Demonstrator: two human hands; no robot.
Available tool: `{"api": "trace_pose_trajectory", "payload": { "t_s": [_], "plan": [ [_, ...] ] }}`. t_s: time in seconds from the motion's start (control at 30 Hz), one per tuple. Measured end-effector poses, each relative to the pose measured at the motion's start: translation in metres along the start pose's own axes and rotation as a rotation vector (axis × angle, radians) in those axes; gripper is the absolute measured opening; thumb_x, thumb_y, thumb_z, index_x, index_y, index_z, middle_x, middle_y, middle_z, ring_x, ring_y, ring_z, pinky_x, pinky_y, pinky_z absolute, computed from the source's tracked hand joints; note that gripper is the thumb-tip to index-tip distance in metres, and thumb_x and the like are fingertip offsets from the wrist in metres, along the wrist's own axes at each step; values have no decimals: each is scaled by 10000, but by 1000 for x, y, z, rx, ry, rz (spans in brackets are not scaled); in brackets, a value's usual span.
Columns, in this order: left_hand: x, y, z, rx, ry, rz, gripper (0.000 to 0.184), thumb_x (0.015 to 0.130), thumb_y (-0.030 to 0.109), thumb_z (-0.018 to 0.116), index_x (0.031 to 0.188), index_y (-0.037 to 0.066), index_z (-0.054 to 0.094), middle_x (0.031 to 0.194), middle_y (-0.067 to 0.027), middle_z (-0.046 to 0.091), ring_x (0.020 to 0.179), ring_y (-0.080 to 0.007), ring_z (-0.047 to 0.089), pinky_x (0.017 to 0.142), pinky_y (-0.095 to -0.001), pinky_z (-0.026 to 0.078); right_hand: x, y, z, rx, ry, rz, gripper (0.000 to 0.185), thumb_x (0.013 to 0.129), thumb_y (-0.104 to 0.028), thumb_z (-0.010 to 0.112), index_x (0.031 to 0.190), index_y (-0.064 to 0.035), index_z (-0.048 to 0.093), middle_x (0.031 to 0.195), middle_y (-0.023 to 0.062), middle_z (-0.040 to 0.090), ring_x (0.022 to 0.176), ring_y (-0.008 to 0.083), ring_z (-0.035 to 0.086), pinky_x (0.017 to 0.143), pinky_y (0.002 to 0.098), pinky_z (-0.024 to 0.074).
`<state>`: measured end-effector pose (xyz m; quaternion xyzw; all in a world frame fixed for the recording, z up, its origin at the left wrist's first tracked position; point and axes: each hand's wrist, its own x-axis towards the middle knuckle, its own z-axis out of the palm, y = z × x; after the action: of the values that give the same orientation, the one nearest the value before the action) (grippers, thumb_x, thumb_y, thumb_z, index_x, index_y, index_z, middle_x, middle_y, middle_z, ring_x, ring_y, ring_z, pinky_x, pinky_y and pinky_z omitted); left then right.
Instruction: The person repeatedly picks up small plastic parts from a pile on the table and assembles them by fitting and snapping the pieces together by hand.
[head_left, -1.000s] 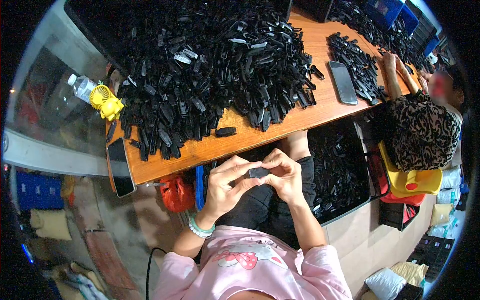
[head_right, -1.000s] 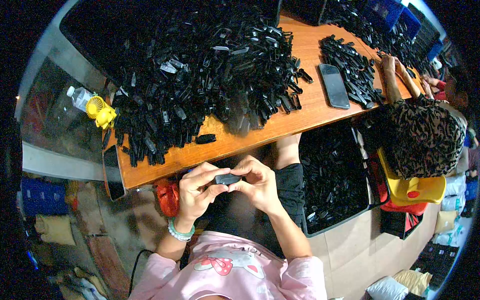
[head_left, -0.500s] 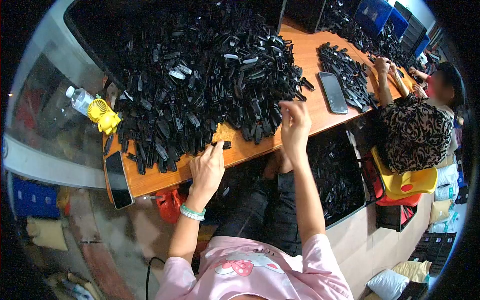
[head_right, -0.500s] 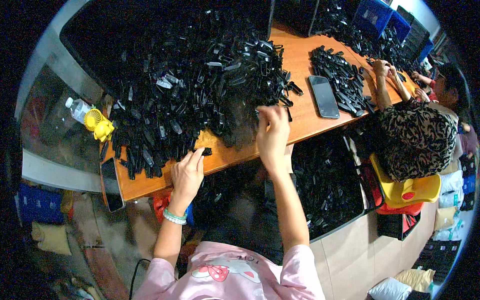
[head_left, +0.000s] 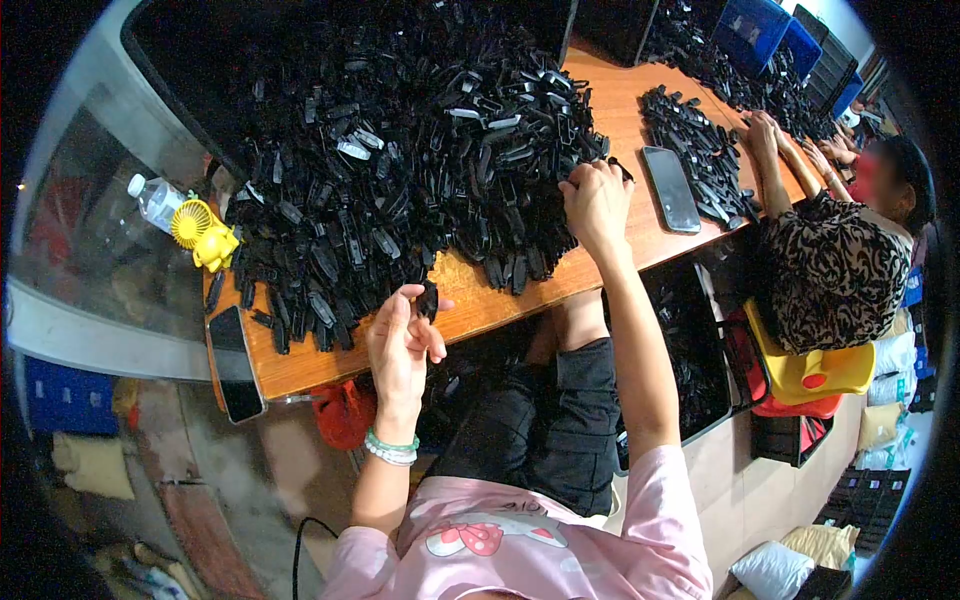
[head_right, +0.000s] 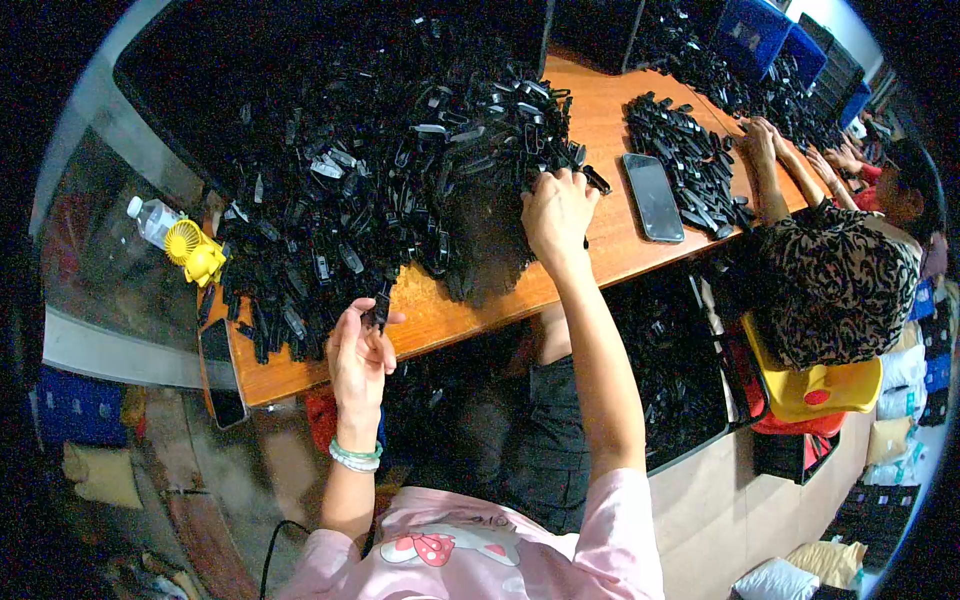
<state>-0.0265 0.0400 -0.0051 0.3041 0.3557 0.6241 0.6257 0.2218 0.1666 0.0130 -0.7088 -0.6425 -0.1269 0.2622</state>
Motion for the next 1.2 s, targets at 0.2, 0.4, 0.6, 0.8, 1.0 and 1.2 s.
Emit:
{"api": "trace_pose_trajectory", "payload": {
  "t_s": [0.2, 0.4, 0.6, 0.8, 1.0, 1.2],
  "plan": [
    [-11, 10, 8, 171, -46, -3, 359, 848, 73, 618, 1193, 26, 530, 891, -150, 651, 479, -85, 518, 425, -194, 411, 0, 2, -20, -2, 12, 22, 132, 717, -193, 701, 740, -68, 664, 868, 98, 599, 906, 281, 534, 796, 420, 394],
    [-25, -2, 7, 455, -178, -90, 305, 824, 62, 640, 1101, -53, 585, 865, -126, 661, 540, -90, 557, 467, -204, 447, -61, -41, -75, 1375, -396, 218, 540, 785, -10, 658, 1276, -78, 442, 923, 52, 564, 764, 124, 576, 636, 261, 495],
    [-39, 4, 14, 551, -173, 134, 281, 812, 69, 682, 1043, -65, 594, 789, -60, 613, 564, -86, 544, 499, -209, 430, -135, -57, -81, 1531, -614, 67, 388, 896, -19, 515, 1281, -9, 463, 1039, 84, 535, 814, 134, 555, 737, 261, 471],
    [-36, 22, 17, 891, -261, 417, 239, 781, 65, 700, 965, -58, 613, 772, -86, 596, 543, -110, 525, 484, -241, 407, -146, -58, -85, 1133, -495, -259, 368, 839, 3, 554, 1202, 24, 502, 968, 184, 561, 886, 346, 566, 794, 359, 458],
    [-37, 39, 26, 993, -376, 497, 226, 762, 76, 715, 918, -47, 607, 714, -90, 564, 507, -137, 504, 466, -266, 391, -151, -61, -89, 1098, -434, -309, 402, 794, 57, 562, 1189, 38, 492, 918, 188, 544, 843, 346, 565, 729, 369, 471],
    [-41, 30, 23, 974, -314, 364, 209, 800, 73, 688, 940, -57, 602, 735, -43, 571, 589, -75, 502, 501, -209, 386, -155, -67, -84, 1002, -369, -337, 497, 745, 74, 579, 1230, 7, 490, 850, 153, 524, 781, 335, 558, 692, 384, 480]
  ]
}}
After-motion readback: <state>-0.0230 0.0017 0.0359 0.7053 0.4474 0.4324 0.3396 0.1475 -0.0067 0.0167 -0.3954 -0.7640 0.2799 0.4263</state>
